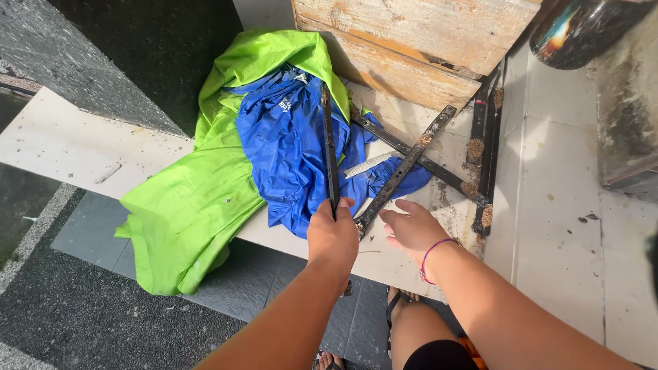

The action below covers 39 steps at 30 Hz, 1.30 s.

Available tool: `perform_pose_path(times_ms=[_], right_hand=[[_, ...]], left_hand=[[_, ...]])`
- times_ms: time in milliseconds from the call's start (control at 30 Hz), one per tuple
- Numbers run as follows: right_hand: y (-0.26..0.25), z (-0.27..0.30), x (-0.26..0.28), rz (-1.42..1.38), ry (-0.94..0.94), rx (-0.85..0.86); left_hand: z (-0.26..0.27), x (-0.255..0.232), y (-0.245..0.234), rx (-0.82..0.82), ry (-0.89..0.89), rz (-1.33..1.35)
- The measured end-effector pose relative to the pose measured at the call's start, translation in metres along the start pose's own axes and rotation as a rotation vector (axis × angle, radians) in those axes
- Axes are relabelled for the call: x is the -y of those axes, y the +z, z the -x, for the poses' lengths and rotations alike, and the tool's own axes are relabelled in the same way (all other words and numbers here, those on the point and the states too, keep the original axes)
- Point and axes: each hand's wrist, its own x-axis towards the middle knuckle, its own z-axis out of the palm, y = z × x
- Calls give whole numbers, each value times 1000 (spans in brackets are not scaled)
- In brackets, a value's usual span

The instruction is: Moving a small red stool, collecting metal drawer slides, and picking up a woven basket and a piece of concrete in a courtyard.

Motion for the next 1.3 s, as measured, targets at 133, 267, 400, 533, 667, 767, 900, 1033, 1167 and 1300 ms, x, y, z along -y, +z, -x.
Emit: perform_pose_path(times_ms=[133, 267, 400, 533, 667, 767, 900, 1033, 1167, 1300], right_hand=[[7, -15, 21, -259, 101, 19], [8, -25, 36, -304, 143, 21], [7, -43, 30, -279, 195, -34], [4, -49, 9, -268, -54, 30], [9, -14, 17, -95, -193, 127], [0, -7, 22, 106, -298, 101], [-31, -21, 24, 407, -382, -217], [-79, -67, 0, 787, -470, -446], [-94, -60, -6, 1000, -423, -445], [-87, -28, 15, 1143, -216, -464]], left_hand=[[-27, 1, 16, -30, -17, -6], [-47, 6, 26, 18, -27, -12], [-46, 7, 33, 61, -22, 37], [-43, 16, 34, 51, 95, -22], [-32, 11, 30, 217, -41, 170], [-32, 19, 31, 276, -59, 215], [-11, -8, 29, 195, 2, 75], [-14, -15, 46, 215, -159, 49], [-32, 14, 75, 247, -126, 196], [-23, 4, 78, 182, -135, 142]])
